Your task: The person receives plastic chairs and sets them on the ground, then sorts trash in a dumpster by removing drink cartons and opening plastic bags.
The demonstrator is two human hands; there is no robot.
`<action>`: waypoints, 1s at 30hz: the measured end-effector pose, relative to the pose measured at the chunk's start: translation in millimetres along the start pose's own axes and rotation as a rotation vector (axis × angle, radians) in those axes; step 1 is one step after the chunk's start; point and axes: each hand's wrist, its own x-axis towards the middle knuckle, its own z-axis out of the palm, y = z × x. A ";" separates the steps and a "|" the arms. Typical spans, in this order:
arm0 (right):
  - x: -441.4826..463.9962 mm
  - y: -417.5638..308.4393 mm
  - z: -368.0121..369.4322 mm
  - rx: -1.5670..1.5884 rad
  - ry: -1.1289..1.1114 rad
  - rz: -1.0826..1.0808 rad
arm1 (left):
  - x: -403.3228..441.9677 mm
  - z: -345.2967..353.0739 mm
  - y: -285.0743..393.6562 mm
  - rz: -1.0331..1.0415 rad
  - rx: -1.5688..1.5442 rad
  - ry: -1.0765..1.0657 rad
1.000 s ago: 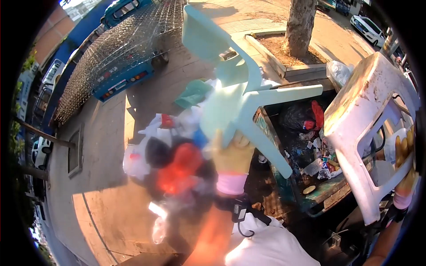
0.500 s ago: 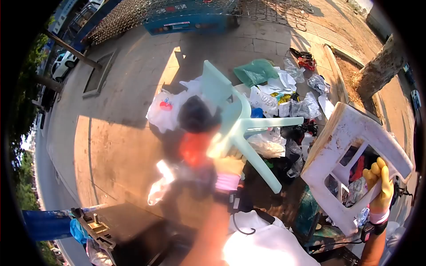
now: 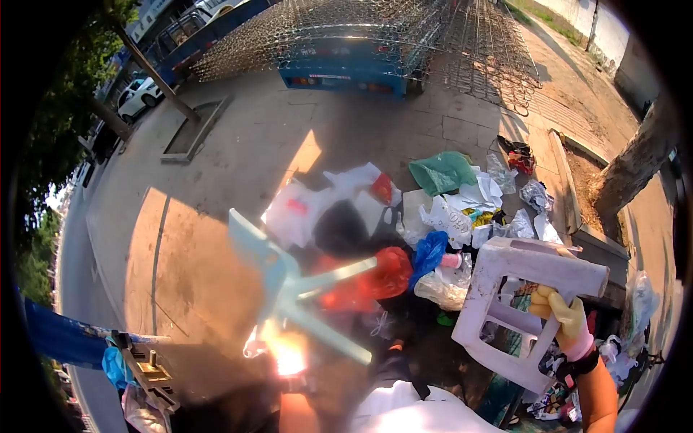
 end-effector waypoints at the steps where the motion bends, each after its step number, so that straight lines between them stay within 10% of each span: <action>1: 2.0 6.6 4.3 -0.012 0.026 0.040 | -12.8 8.7 11.1 0.059 0.009 0.062; 12: -7.1 83.1 53.8 0.056 0.070 0.114 | 17.2 -7.8 119.7 0.073 -0.013 -0.040; 22: 17.8 185.0 238.7 0.318 0.068 0.271 | 268.7 -90.6 189.2 -0.067 -0.001 0.179; 25: 29.7 205.5 313.4 0.328 0.201 0.359 | 395.2 -193.5 212.1 -0.417 -0.190 -0.523; 28: 44.4 220.9 353.9 0.410 0.268 0.414 | 409.4 -118.7 207.4 -0.228 0.036 0.186; 30: 53.8 212.2 385.5 0.381 0.322 0.459 | 479.4 -152.6 208.4 -0.333 0.055 0.298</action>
